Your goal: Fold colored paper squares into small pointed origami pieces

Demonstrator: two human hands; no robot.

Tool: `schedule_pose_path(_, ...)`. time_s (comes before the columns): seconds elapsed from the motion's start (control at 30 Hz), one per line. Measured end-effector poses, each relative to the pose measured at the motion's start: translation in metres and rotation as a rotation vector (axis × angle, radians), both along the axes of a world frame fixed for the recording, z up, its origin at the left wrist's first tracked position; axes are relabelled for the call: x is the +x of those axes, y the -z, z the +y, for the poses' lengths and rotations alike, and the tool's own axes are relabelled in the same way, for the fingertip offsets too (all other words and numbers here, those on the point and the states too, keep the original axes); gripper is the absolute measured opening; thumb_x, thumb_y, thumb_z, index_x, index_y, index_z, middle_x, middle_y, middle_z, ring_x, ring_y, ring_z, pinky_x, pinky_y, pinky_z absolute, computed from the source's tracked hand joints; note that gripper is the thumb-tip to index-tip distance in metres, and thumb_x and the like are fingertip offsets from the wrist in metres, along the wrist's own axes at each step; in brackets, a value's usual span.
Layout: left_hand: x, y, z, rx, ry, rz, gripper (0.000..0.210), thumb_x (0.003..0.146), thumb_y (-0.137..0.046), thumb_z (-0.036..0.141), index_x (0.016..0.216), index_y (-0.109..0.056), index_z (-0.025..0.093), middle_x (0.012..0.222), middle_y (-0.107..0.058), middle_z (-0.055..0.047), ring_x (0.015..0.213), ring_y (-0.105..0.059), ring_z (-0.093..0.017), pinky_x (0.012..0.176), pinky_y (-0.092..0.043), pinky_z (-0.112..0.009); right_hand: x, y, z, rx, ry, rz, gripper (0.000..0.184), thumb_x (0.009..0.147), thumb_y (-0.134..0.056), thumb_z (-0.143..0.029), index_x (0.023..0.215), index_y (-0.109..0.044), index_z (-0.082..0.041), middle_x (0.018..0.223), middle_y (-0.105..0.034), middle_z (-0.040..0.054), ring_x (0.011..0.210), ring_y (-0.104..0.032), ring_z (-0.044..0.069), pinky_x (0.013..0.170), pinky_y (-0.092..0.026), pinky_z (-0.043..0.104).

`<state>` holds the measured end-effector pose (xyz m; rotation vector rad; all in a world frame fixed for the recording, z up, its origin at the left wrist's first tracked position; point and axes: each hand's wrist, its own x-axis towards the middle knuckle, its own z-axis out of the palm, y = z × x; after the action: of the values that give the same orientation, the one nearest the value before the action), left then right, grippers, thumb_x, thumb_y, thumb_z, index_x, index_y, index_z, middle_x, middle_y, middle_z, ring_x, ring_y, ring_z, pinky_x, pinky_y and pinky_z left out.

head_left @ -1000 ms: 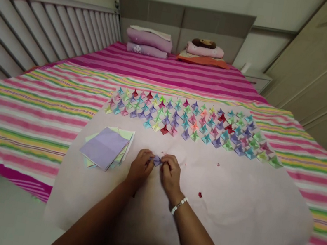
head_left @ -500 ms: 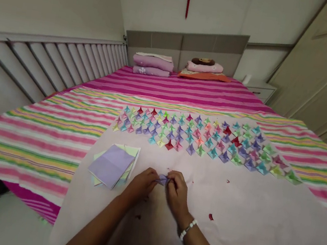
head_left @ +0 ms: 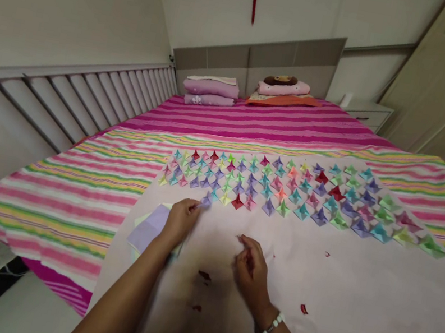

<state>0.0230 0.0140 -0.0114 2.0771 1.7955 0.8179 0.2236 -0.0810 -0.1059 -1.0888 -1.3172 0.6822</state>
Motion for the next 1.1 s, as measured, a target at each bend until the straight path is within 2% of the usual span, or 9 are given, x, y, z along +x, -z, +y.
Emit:
schedule_pose_path(0.13,-0.007,0.002,0.032,-0.044,-0.125,0.033,0.021,0.080,-0.053,0.021,0.086,-0.072,0.015,0.075,-0.071,-0.003,0.072,-0.062,-0.016,0.066,-0.043,-0.024,-0.001,-0.001,0.000,-0.005,0.020,-0.017,0.032,0.084,-0.047,-0.013,0.113,-0.057,-0.021,0.102,-0.055,0.0079,0.062,-0.052,0.014,0.054,-0.046,0.028)
schedule_pose_path(0.23,-0.005,0.005,0.044,-0.096,-0.191,0.063,0.020,0.079,-0.054,0.022,0.083,-0.072,0.015,0.073,-0.071,-0.004,0.071,-0.063,-0.017,0.064,-0.042,-0.024,-0.002,-0.004,-0.001,0.001,0.034,-0.035,0.029,0.083,-0.047,-0.013,0.109,-0.058,-0.020,0.102,-0.056,0.0078,0.062,-0.052,0.014,0.053,-0.045,0.027)
schedule_pose_path(0.47,0.002,0.008,0.053,-0.152,-0.279,0.136,0.020,0.079,-0.055,0.023,0.086,-0.073,0.017,0.086,-0.074,-0.009,0.084,-0.065,-0.022,0.069,-0.042,-0.028,-0.002,-0.006,-0.001,0.009,0.024,-0.034,0.026,0.083,-0.047,-0.013,0.105,-0.058,-0.020,0.099,-0.057,0.0077,0.060,-0.051,0.013,0.051,-0.044,0.027)
schedule_pose_path(0.67,0.004,0.009,0.054,-0.148,-0.281,0.140,0.020,0.077,-0.057,0.022,0.089,-0.072,0.020,0.090,-0.074,-0.009,0.091,-0.065,-0.025,0.074,-0.043,-0.031,-0.002,-0.006,-0.001,-0.004,0.025,-0.042,0.024,0.083,-0.047,-0.014,0.104,-0.057,-0.020,0.097,-0.057,0.0080,0.060,-0.051,0.014,0.050,-0.044,0.027)
schedule_pose_path(0.83,-0.004,-0.001,0.048,-0.100,-0.290,0.059,0.033,0.076,-0.061,0.030,0.106,-0.067,0.020,0.082,-0.073,-0.005,0.082,-0.066,-0.023,0.070,-0.044,-0.029,-0.001,-0.008,-0.001,0.018,0.033,-0.063,0.024,0.082,-0.047,-0.014,0.102,-0.058,-0.020,0.098,-0.058,0.0082,0.059,-0.050,0.013,0.051,-0.044,0.027)
schedule_pose_path(0.9,-0.015,-0.009,0.041,-0.067,-0.289,0.018,0.032,0.079,-0.058,0.035,0.105,-0.067,0.020,0.080,-0.072,-0.003,0.077,-0.066,-0.020,0.067,-0.045,-0.027,-0.001,-0.008,-0.001,0.027,0.036,-0.064,0.024,0.082,-0.047,-0.014,0.102,-0.059,-0.021,0.096,-0.058,0.0076,0.059,-0.050,0.013,0.052,-0.044,0.028)
schedule_pose_path(1.0,-0.037,-0.018,0.020,0.000,-0.256,-0.032,0.029,0.081,-0.055,0.036,0.100,-0.068,0.018,0.081,-0.072,-0.003,0.076,-0.066,-0.017,0.070,-0.048,-0.026,-0.001,-0.007,-0.001,0.033,0.041,-0.059,0.024,0.081,-0.048,-0.013,0.102,-0.058,-0.021,0.098,-0.058,0.0077,0.062,-0.051,0.014,0.054,-0.045,0.028)
schedule_pose_path(1.1,-0.057,-0.016,-0.013,0.074,-0.236,-0.069,0.029,0.082,-0.054,0.035,0.099,-0.067,0.016,0.095,-0.072,-0.007,0.089,-0.066,-0.018,0.082,-0.050,-0.029,-0.001,-0.008,-0.002,0.024,0.048,-0.068,0.024,0.081,-0.048,-0.013,0.101,-0.059,-0.020,0.098,-0.058,0.0073,0.059,-0.050,0.013,0.056,-0.045,0.029)
